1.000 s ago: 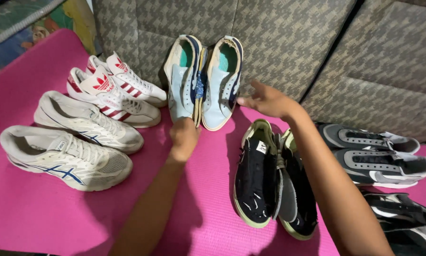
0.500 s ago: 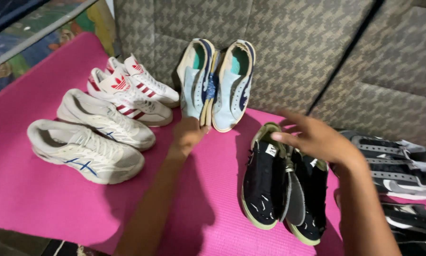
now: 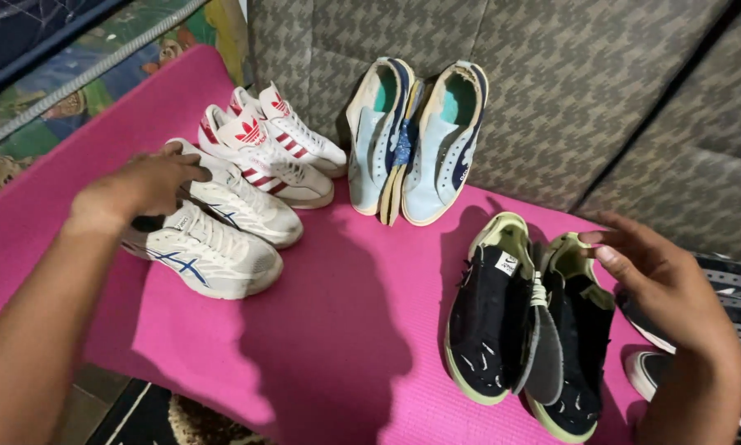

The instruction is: The person organizes several pairs of sneakers on a pink mat, picks them up to inspect them, and then removes the insoles from a pair of black sneakers.

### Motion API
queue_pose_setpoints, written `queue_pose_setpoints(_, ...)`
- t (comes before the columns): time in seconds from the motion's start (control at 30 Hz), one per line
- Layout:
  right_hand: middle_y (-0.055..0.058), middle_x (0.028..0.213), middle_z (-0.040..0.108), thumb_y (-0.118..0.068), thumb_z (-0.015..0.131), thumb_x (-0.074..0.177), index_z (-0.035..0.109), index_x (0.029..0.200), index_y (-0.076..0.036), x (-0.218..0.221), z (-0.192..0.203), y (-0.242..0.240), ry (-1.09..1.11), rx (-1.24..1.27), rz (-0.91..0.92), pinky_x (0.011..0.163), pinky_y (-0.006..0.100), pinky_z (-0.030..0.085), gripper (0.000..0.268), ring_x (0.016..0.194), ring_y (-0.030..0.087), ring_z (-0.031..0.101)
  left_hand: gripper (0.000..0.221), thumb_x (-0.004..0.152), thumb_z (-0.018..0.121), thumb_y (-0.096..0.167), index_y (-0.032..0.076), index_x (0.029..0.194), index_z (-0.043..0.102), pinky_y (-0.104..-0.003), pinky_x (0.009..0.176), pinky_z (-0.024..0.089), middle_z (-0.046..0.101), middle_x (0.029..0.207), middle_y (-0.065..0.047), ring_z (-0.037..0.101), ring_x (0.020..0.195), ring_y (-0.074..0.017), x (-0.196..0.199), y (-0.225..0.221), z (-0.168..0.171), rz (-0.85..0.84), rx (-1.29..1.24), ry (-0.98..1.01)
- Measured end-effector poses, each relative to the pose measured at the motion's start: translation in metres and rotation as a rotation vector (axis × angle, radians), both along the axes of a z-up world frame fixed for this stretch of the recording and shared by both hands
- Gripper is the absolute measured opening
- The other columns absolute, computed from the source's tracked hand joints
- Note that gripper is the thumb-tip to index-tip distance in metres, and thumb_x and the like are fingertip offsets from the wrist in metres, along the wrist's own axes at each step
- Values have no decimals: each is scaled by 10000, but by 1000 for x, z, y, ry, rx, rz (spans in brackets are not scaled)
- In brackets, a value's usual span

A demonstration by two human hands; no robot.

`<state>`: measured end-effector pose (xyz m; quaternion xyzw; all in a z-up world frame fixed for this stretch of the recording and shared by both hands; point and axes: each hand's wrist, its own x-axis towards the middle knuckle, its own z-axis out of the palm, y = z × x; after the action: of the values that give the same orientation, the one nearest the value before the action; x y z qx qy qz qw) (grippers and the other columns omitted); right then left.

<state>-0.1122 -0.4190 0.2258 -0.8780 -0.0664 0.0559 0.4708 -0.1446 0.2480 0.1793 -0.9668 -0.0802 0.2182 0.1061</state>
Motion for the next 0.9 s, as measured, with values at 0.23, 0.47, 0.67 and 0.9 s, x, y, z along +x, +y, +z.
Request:
queue_pose_setpoints(0.23, 143, 1209, 715, -108, 564, 971, 543, 1468, -2, -2, -12, 5, -82, 29, 32, 1056, 362, 464, 509, 1145, 212, 635, 806, 865, 573, -97, 344, 1522, 419, -600, 1309, -112, 340, 1645, 92, -18, 1663, -229, -16, -36, 34, -21, 59, 16)
queue_pose_setpoints(0.47, 194, 1213, 685, -67, 538, 1004, 528, 1446, 54, -6, -25, 2, -99, 141, -40, 1033, 390, 485, 459, 1148, 260, 631, 445, 992, 595, 56, 141, 1428, 574, -488, 1031, 509, 636, 1369, -170, 641, 1195, -368, -4, -79, 92, 262, -365, -321)
queue_pose_setpoints(0.67, 180, 1145, 707, -87, 553, 1038, 574, 1384, 62, 1, -46, -10, -248, 142, -27, 971, 347, 498, 378, 1087, 237, 653, 693, 1040, 396, 522, 51, 1548, 380, -631, 1212, 170, 282, 1591, -326, 184, 1507, -481, 78, -83, 68, 235, -482, -525)
queue_pose_setpoints(0.9, 181, 1142, 714, -142, 533, 1050, 563, 1431, 47, 6, -53, -17, -203, 110, -67, 753, 330, 488, 426, 1055, 236, 653, 1036, 901, 24, 840, 139, 1642, 207, -670, 1223, 191, 139, 1701, -183, 132, 1556, -452, 126, -85, 67, 686, -458, -158)
